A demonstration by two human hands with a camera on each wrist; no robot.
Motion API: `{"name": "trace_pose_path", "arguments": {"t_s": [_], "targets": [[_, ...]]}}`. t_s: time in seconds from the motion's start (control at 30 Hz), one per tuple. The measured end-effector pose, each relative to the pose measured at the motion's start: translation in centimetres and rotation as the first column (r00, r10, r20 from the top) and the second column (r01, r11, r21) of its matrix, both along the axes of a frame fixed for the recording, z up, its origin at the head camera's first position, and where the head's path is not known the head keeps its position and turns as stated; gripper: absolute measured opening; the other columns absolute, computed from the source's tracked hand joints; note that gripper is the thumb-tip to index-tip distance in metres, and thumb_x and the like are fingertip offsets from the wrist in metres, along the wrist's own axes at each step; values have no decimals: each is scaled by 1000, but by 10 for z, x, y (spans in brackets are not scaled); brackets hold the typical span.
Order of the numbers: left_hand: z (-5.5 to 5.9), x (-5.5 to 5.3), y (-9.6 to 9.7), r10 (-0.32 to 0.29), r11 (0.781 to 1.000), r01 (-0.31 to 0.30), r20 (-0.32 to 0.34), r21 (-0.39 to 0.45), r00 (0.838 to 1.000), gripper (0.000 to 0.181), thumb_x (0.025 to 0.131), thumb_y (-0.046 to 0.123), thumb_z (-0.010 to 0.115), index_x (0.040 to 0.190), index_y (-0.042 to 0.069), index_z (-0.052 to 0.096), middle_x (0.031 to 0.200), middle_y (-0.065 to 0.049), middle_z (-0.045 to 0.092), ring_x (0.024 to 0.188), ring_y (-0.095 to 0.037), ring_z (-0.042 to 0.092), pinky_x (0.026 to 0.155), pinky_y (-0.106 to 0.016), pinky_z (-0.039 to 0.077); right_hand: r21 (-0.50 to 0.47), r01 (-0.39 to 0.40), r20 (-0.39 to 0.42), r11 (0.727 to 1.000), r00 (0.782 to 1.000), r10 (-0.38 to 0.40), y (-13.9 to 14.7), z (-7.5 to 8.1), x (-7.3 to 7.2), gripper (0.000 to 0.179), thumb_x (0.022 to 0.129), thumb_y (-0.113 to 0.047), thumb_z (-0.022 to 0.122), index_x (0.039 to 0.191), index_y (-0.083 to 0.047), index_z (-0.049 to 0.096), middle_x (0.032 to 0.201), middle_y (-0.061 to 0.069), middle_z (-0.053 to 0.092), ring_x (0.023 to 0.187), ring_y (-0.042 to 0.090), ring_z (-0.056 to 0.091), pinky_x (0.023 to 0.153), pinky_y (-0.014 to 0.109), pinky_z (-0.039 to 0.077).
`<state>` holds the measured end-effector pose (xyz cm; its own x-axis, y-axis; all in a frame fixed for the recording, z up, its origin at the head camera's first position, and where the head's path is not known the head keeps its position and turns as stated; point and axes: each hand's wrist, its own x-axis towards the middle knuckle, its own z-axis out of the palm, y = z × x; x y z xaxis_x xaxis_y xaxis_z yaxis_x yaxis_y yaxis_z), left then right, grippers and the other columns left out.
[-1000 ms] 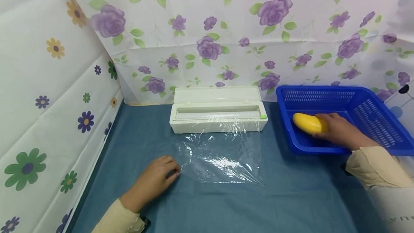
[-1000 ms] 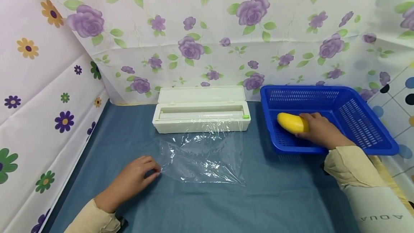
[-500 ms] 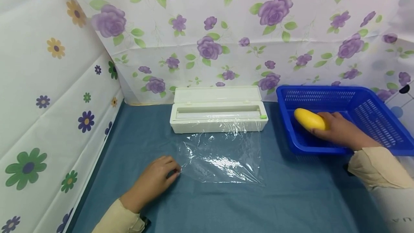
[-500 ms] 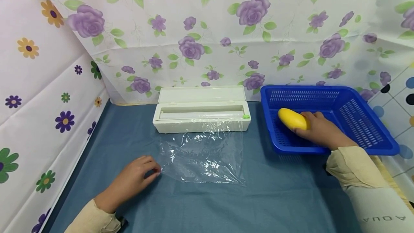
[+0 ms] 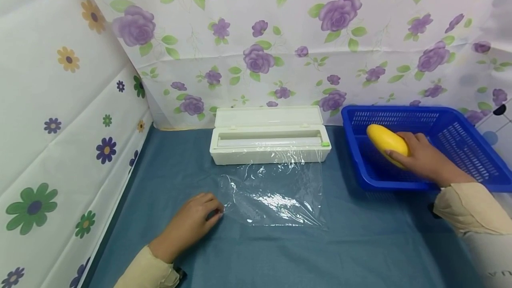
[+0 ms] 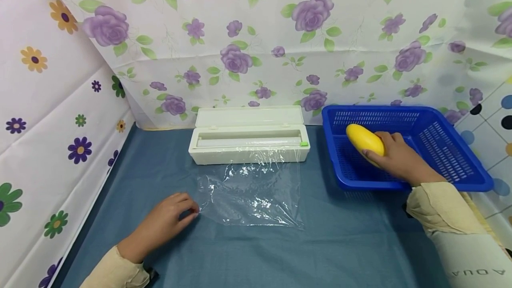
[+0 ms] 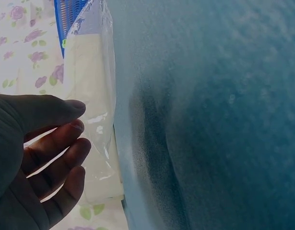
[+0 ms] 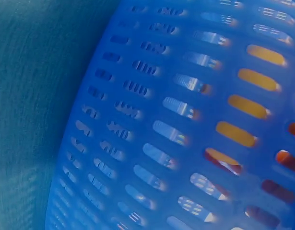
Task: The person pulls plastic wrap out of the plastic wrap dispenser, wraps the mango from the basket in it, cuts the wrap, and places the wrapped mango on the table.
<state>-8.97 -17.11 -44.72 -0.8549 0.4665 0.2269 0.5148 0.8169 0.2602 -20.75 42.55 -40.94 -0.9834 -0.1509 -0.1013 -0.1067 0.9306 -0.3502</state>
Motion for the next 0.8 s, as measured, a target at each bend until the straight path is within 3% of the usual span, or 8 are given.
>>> {"name": "trace_pose_path", "arguments": {"t_s": [0.37, 0.8], "targets": [[1, 1, 1, -1, 1000, 2, 24, -17, 1000, 10, 83, 17, 83, 88, 18, 74, 87, 10, 65, 83, -6, 58, 78, -31, 54, -16, 34, -91, 999, 995, -35, -11, 10, 7, 81, 99, -59, 52, 154, -3, 29, 123, 27, 41, 93, 35, 46, 66, 40, 39], [-2, 0, -4, -55, 998, 55, -17, 21, 998, 13, 81, 15, 84, 84, 18, 72, 84, 10, 63, 81, -7, 56, 76, -30, 53, -62, -27, -247, 998, 969, 11, -40, 27, 19, 70, 98, -47, 61, 151, -8, 39, 122, 21, 46, 91, 32, 46, 66, 40, 38]]}}
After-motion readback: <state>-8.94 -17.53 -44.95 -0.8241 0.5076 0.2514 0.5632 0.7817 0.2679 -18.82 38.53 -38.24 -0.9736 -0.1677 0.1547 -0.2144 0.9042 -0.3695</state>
